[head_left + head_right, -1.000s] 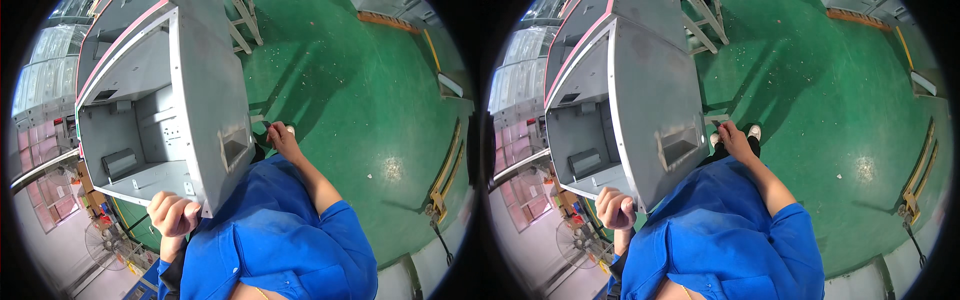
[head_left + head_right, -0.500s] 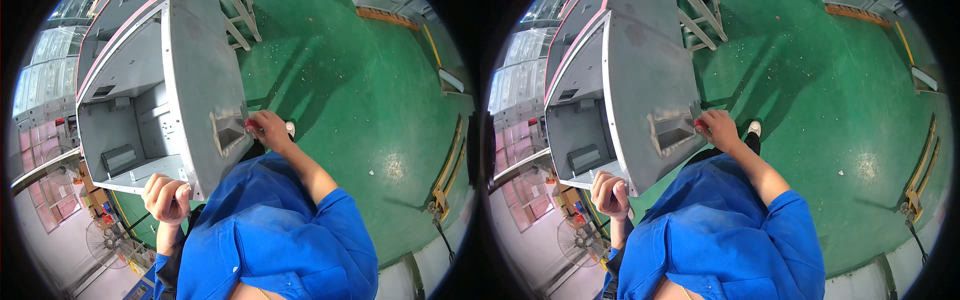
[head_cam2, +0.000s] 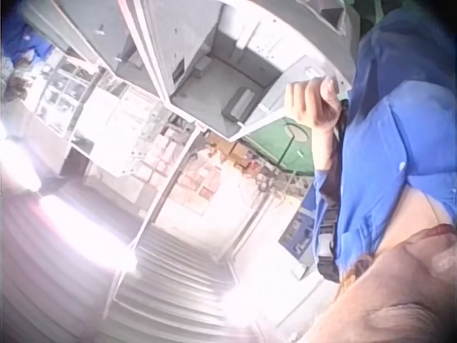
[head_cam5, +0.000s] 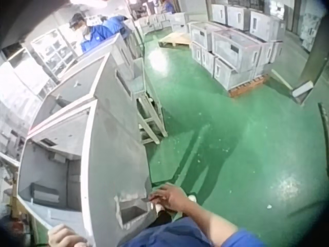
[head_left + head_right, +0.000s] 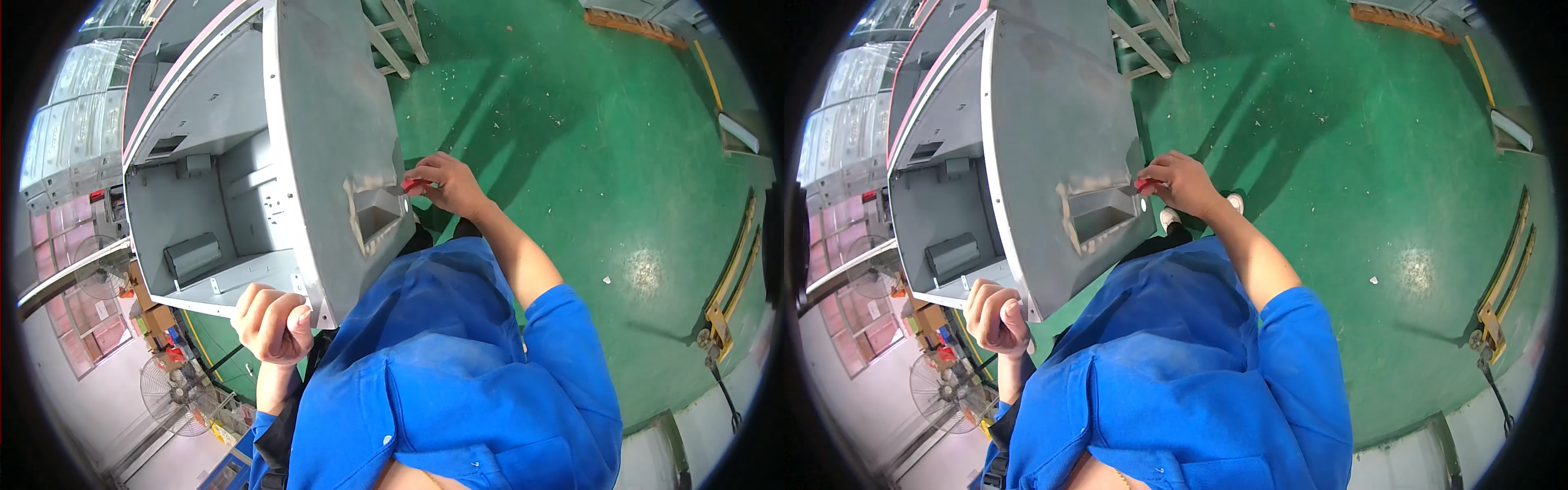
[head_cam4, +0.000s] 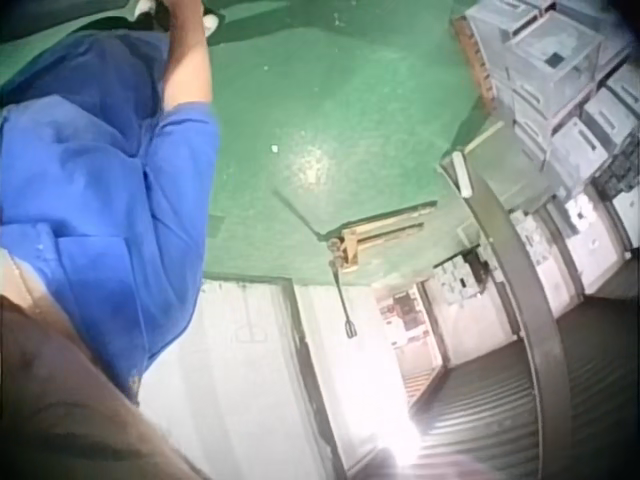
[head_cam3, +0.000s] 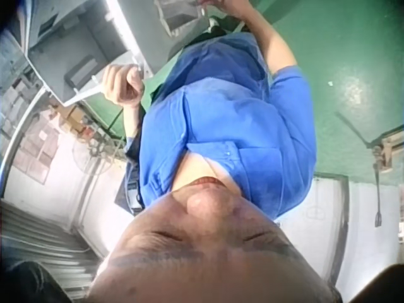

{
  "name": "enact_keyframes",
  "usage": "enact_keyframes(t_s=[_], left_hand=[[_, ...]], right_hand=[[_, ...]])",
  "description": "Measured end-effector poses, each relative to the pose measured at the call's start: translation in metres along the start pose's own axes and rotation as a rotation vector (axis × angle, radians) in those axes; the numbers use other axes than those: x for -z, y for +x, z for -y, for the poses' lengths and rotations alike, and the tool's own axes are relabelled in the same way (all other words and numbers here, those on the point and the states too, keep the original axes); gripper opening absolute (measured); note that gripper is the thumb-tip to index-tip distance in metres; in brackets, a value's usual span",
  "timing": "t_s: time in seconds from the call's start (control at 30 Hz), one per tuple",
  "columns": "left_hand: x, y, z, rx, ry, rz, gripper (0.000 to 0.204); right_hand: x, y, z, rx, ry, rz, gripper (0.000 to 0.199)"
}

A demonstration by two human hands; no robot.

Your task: Applying red protective tape to the top edges of metal cabinets and using a scraper to clean or smooth edges.

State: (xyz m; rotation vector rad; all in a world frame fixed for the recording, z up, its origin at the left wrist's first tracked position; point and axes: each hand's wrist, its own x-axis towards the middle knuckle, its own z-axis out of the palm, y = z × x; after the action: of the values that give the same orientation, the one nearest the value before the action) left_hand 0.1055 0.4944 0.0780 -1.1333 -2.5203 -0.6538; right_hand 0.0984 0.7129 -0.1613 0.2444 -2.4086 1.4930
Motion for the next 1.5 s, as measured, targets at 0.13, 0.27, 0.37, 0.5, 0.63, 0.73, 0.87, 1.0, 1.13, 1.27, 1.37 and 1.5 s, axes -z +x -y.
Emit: enact_keyframes(t_s=[0.13,0.27,0.37,0.5,0.63,0.73,0.87,1.0,1.13,1.27,1.37,1.5], left_hand=[[0.0,-0.002,-0.001,0.01,0.0,-0.006,0.027],[-0.001,-0.002,-0.002,0.017,0.005,-0.002,0.028],[-0.004,-0.002,-0.001,0.009,-0.001,-0.03,0.027],[-0.002,-0.004,-0.002,0.026,0.007,-0.03,0.027],[-0.004,-0.002,0.001,0.001,0.018,-0.058,0.027],[-0.003,-0.002,0.0,0.006,0.01,-0.046,0.026],[-0.003,-0.003,-0.001,0.023,0.015,-0.053,0.026],[-0.003,-0.003,-0.002,0.014,0.015,-0.047,0.026],[-0.003,-0.004,-0.002,0.011,-0.005,-0.048,0.025],[-0.002,-0.001,-0.001,0.002,-0.017,-0.016,0.024],[-0.001,0.002,-0.001,-0.001,-0.014,-0.016,0.023],[-0.002,0.002,-0.001,-0.017,-0.003,-0.039,0.025]], right_hand=[[0.002,0.004,0.002,0.113,-0.068,-0.005,0.03],[0.006,0.007,-0.001,0.144,-0.043,0.021,0.03],[0.001,0.001,-0.005,-0.002,0.055,0.046,0.02],[0.016,-0.003,0.0,-0.135,0.023,0.161,0.017],[0.02,0.003,0.006,0.013,-0.016,0.17,0.018],[0.014,0.013,0.001,0.181,-0.126,0.136,0.016],[0.012,0.014,-0.005,0.331,-0.274,0.147,0.016],[0.008,0.013,-0.008,0.31,-0.298,0.174,0.017],[-0.002,0.006,-0.013,0.274,-0.366,0.171,0.017],[-0.006,0.002,-0.013,0.253,-0.371,0.195,0.018],[-0.004,0.005,-0.006,0.17,-0.352,0.273,0.019],[-0.005,-0.002,0.002,0.127,-0.329,0.24,0.019]])
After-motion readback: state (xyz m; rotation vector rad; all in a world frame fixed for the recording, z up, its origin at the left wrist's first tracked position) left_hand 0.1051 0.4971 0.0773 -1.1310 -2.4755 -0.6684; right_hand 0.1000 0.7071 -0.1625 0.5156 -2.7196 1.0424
